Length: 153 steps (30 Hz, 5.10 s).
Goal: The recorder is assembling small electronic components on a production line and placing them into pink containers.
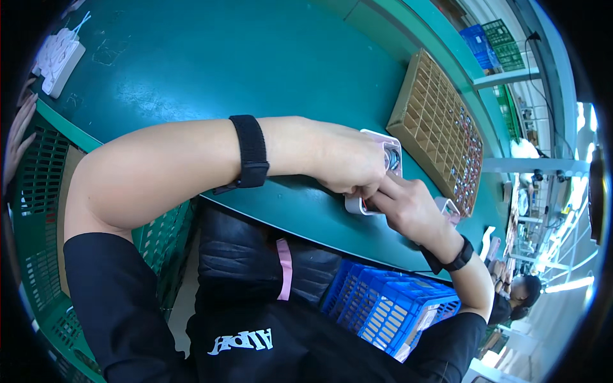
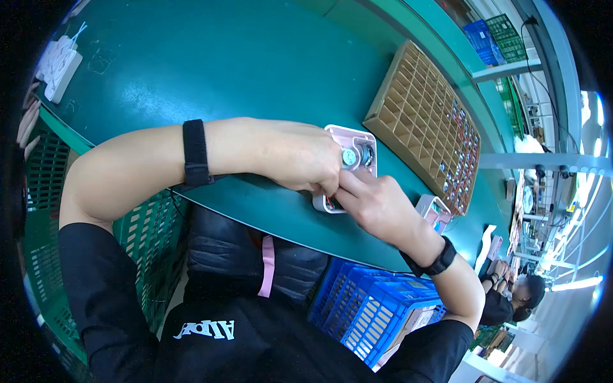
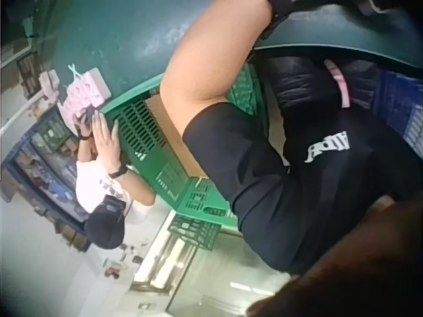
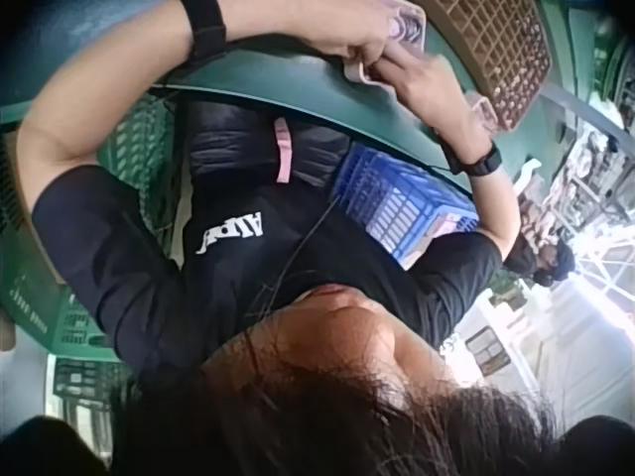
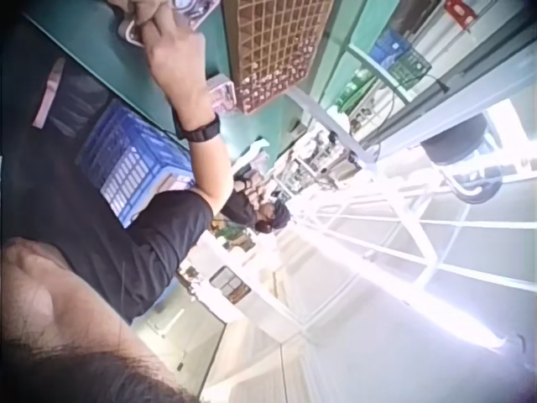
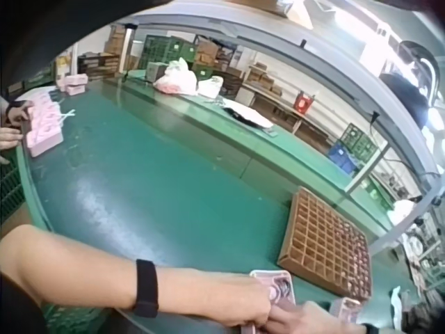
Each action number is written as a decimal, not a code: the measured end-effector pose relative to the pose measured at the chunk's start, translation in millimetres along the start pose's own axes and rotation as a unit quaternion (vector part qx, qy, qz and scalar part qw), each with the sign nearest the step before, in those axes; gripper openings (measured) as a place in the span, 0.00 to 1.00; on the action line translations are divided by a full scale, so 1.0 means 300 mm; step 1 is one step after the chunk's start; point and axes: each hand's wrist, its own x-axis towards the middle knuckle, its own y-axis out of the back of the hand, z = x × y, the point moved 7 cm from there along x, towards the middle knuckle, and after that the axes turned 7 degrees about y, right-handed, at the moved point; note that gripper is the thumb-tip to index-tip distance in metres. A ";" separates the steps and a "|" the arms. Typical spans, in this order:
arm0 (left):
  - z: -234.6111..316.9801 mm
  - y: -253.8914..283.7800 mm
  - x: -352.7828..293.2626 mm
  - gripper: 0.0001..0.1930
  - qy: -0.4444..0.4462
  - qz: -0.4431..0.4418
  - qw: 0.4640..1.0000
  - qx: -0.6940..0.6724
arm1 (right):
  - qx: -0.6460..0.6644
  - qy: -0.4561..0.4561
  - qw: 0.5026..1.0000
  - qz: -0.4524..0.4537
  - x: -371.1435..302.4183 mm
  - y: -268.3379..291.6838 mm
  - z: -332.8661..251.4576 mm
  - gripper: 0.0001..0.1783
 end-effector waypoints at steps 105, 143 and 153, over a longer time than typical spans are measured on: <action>0.089 0.149 -0.032 0.13 0.114 0.212 0.931 -0.274 | 0.714 -0.121 0.472 0.503 -0.252 0.023 0.055 0.15; 0.005 0.076 -0.026 0.07 0.128 0.158 0.978 0.053 | 0.106 -0.285 0.906 0.295 -0.137 -0.089 -0.058 0.66; 0.006 0.047 0.006 0.06 0.139 0.102 0.980 0.103 | 0.126 -0.277 0.902 0.305 -0.136 -0.098 -0.065 0.65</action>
